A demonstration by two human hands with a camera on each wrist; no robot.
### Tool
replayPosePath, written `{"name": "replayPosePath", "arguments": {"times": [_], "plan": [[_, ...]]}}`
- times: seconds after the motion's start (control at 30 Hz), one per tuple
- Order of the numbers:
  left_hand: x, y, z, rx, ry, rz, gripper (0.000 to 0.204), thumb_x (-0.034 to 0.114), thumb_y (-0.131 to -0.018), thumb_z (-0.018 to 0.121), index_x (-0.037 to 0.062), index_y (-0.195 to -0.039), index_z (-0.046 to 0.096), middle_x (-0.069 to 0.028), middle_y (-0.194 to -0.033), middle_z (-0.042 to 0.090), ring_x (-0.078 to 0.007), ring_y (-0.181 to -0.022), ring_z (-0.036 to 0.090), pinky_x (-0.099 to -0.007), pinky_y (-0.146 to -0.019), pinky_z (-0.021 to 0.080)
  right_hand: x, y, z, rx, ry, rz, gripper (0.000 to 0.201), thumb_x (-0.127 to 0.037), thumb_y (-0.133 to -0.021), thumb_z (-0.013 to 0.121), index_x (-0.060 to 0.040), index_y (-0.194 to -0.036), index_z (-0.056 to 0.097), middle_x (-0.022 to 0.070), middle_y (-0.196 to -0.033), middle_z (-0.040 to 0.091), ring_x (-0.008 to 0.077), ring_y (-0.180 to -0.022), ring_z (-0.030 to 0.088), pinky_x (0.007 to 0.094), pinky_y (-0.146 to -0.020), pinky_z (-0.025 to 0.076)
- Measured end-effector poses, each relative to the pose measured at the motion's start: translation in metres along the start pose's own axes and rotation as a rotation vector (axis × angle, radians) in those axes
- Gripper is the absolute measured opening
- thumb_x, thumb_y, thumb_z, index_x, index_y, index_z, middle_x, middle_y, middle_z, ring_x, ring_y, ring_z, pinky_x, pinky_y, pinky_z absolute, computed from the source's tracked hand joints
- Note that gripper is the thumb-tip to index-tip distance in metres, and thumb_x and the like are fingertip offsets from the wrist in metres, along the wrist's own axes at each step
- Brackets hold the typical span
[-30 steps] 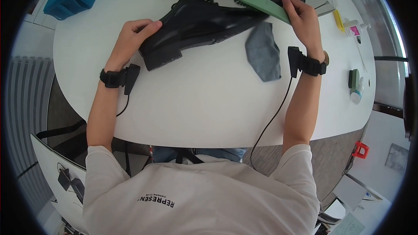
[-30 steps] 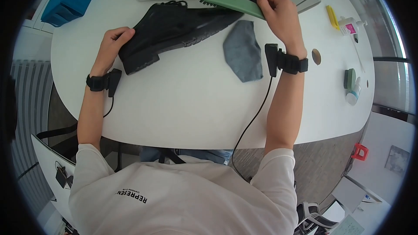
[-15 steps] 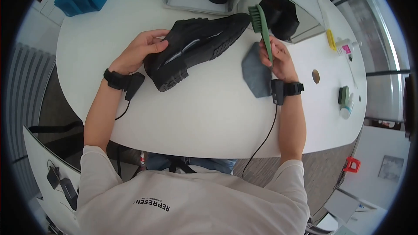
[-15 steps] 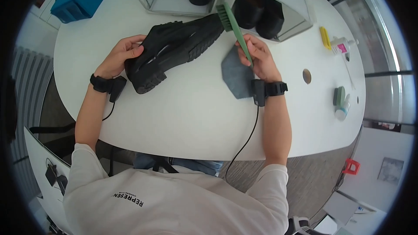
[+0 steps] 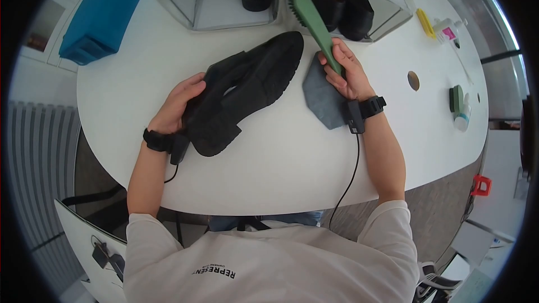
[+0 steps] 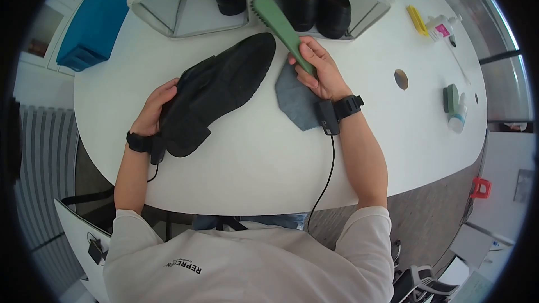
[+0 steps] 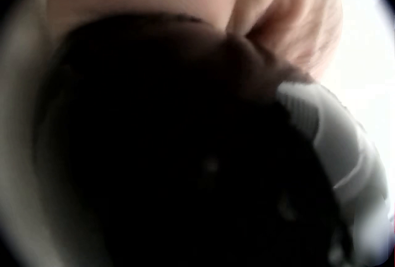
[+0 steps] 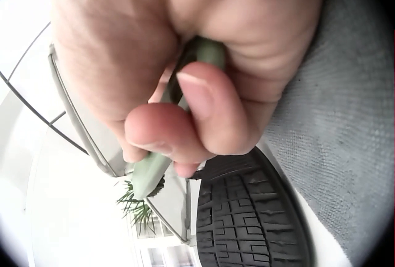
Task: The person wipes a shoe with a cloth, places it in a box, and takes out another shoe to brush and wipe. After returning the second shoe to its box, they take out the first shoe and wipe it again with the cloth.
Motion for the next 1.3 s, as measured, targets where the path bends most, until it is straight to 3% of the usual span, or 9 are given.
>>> {"name": "replayPosePath", "arguments": {"times": [0.17, 0.33, 0.53, 0.73, 0.8, 1.0, 1.13, 1.2, 1.3], "plan": [[0.005, 0.002, 0.012, -0.027, -0.040, 0.071, 0.051, 0.027, -0.095, 0.058, -0.0052, -0.131, 0.043, -0.0128, -0.122, 0.058, -0.0149, -0.107, 0.059, -0.0267, -0.093, 0.048, 0.000, 0.000, 0.001, -0.064, -0.013, 0.061, 0.021, -0.019, -0.098, 0.047, -0.0034, -0.111, 0.049, 0.0077, -0.074, 0.055, 0.0062, -0.036, 0.031, 0.0202, -0.037, 0.026], [0.006, 0.002, 0.007, 0.082, 0.046, 0.041, 0.049, 0.025, -0.095, 0.058, -0.0062, -0.129, 0.043, -0.0139, -0.122, 0.057, -0.0166, -0.107, 0.059, -0.0282, -0.093, 0.048, 0.002, -0.001, -0.004, -0.083, -0.115, 0.074, 0.016, -0.020, -0.096, 0.046, -0.0045, -0.099, 0.048, 0.0047, -0.065, 0.051, 0.0064, -0.036, 0.029, 0.0206, -0.037, 0.026], [0.004, 0.000, 0.009, 0.084, 0.022, 0.048, 0.051, 0.026, -0.094, 0.058, -0.0067, -0.130, 0.042, -0.0150, -0.122, 0.056, -0.0172, -0.108, 0.058, -0.0289, -0.093, 0.049, 0.003, -0.001, 0.001, 0.048, 0.049, 0.094, 0.018, -0.022, -0.099, 0.046, -0.0061, -0.091, 0.048, 0.0015, -0.062, 0.048, 0.0048, -0.039, 0.030, 0.0205, -0.039, 0.025], [0.000, 0.000, 0.004, 0.146, 0.073, 0.055, 0.053, 0.027, -0.094, 0.058, -0.0070, -0.131, 0.041, -0.0165, -0.125, 0.054, -0.0189, -0.108, 0.059, -0.0293, -0.093, 0.049, 0.002, -0.001, 0.005, 0.036, 0.103, 0.099, 0.026, -0.027, -0.101, 0.047, -0.0019, -0.105, 0.055, -0.0007, -0.061, 0.046, 0.0037, -0.042, 0.031, 0.0192, -0.040, 0.025], [0.000, -0.001, 0.005, 0.160, 0.096, 0.056, 0.054, 0.027, -0.094, 0.058, -0.0071, -0.131, 0.040, -0.0168, -0.125, 0.054, -0.0192, -0.108, 0.059, -0.0295, -0.093, 0.049, 0.003, -0.001, 0.004, 0.043, 0.090, 0.122, 0.031, -0.025, -0.101, 0.048, 0.0000, -0.118, 0.054, -0.0014, -0.060, 0.045, 0.0036, -0.043, 0.031, 0.0189, -0.040, 0.025], [0.000, -0.003, 0.013, 0.135, 0.049, 0.051, 0.056, 0.027, -0.093, 0.058, -0.0074, -0.133, 0.038, -0.0175, -0.123, 0.055, -0.0206, -0.109, 0.058, -0.0302, -0.092, 0.050, 0.001, -0.002, 0.009, 0.109, 0.155, 0.050, 0.036, -0.023, -0.101, 0.046, -0.0031, -0.132, 0.047, -0.0026, -0.058, 0.037, 0.0038, -0.043, 0.028, 0.0192, -0.040, 0.024], [0.004, 0.000, 0.018, 0.158, 0.027, 0.043, 0.056, 0.027, -0.093, 0.058, -0.0076, -0.132, 0.038, -0.0183, -0.122, 0.055, -0.0216, -0.109, 0.058, -0.0307, -0.092, 0.050, 0.001, 0.001, 0.010, 0.099, 0.132, 0.024, 0.034, -0.020, -0.100, 0.049, -0.0033, -0.130, 0.050, -0.0031, -0.062, 0.043, 0.0034, -0.045, 0.030, 0.0186, -0.040, 0.024], [0.003, 0.003, 0.021, 0.193, 0.036, 0.059, 0.055, 0.027, -0.093, 0.058, -0.0077, -0.131, 0.039, -0.0184, -0.122, 0.055, -0.0215, -0.109, 0.058, -0.0307, -0.092, 0.050, 0.000, 0.004, 0.018, 0.067, 0.416, 0.050, 0.031, -0.018, -0.099, 0.052, -0.0022, -0.125, 0.055, -0.0032, -0.069, 0.051, 0.0028, -0.048, 0.034, 0.0176, -0.043, 0.026], [0.007, 0.001, 0.019, 0.217, 0.046, 0.071, 0.054, 0.027, -0.093, 0.058, -0.0076, -0.130, 0.040, -0.0182, -0.121, 0.055, -0.0212, -0.107, 0.059, -0.0307, -0.091, 0.050, 0.005, 0.003, 0.014, 0.134, 0.397, 0.017, 0.027, -0.014, -0.095, 0.058, -0.0012, -0.118, 0.062, -0.0049, -0.069, 0.053, 0.0020, -0.053, 0.037, 0.0178, -0.046, 0.026]]}}
Point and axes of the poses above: each hand's wrist, its own y-axis away from the middle knuckle, its own z-axis out of the palm, x = y × z, the point moved 6 cm from there along -y, towards the middle knuckle
